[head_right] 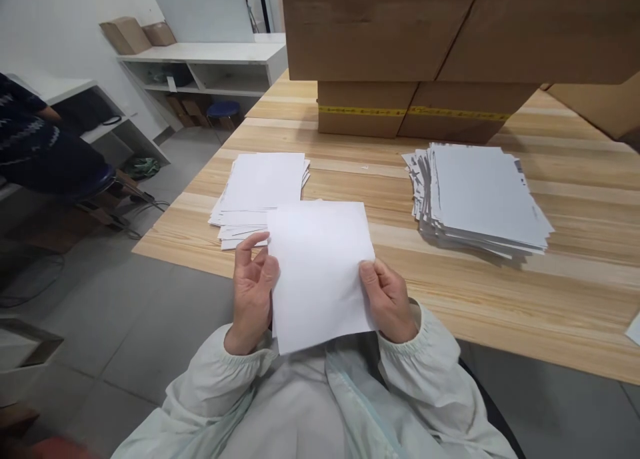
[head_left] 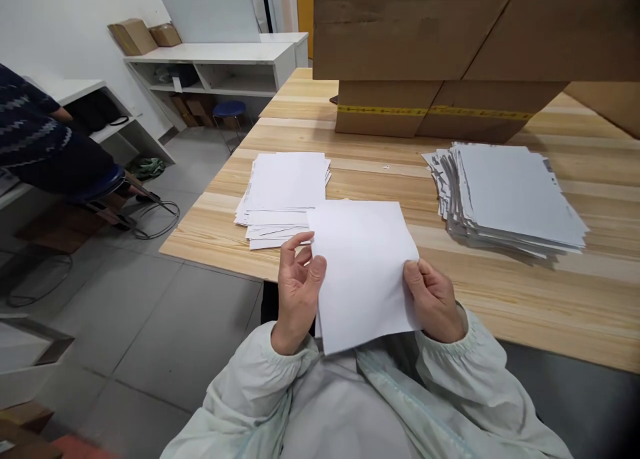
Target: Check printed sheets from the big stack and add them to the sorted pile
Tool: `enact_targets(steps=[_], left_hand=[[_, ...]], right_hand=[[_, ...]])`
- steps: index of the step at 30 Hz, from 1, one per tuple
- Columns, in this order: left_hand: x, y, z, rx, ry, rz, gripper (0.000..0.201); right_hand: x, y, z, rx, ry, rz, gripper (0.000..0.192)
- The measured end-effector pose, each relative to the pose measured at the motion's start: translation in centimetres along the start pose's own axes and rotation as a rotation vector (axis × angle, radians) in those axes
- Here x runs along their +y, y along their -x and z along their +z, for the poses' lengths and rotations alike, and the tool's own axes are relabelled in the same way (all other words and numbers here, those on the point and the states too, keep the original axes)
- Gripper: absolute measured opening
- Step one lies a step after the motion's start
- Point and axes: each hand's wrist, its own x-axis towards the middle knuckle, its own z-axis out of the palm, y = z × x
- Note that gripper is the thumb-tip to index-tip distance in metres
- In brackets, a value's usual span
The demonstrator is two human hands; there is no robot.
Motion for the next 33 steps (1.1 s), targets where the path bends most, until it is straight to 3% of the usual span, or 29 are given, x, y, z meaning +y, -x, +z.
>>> enact_targets(steps=[6, 8, 10, 12, 15, 20, 24, 28, 30, 33], left_hand=[[0.1, 0.9, -1.3, 0.024, 0.005, -0.074, 0.082], [0.1, 1.1, -1.6, 0.096, 0.045, -0.09, 0.083], [0.1, 1.2, -1.8, 0.123, 0.133, -0.165, 0.071], [0.1, 1.5, -1.8, 0.044, 0.233, -0.316, 0.065], [0.1, 2.1, -1.6, -0.094, 0.313, -0.479, 0.075], [0.1, 2.7, -1.7, 0.028, 0.23, -0.261, 0.079], [0.6, 3.3, -2.1, 0.04, 0.036, -0.095, 0.092], [1.0, 3.7, -1.9, 0.058, -0.142, 0.038, 0.116], [1.1, 3.6, -2.4, 0.132, -0.17, 0.067, 0.11], [1.4, 3.0, -4.7, 0.378, -0.326, 0.197, 0.091]], right_hand=[[-1.4, 1.3, 1.0, -0.036, 0.239, -0.142, 0.036], [-1.3, 1.4, 1.1, -0.043, 0.205, -0.125, 0.033], [-0.8, 1.5, 1.1, -0.082, 0.095, -0.068, 0.032], [0.1, 1.7, 1.1, -0.128, -0.045, 0.015, 0.035], [1.4, 1.9, 1.1, -0.143, -0.193, 0.118, 0.04], [2.0, 1.9, 1.1, -0.208, -0.268, 0.213, 0.036], [1.3, 1.9, 1.1, -0.232, -0.251, 0.196, 0.036], [0.3, 1.7, 1.4, -0.243, -0.119, 0.057, 0.032], [0.0, 1.7, 1.2, -0.178, -0.018, -0.053, 0.026], [-0.4, 1.9, 0.5, -0.019, 0.085, -0.208, 0.017]])
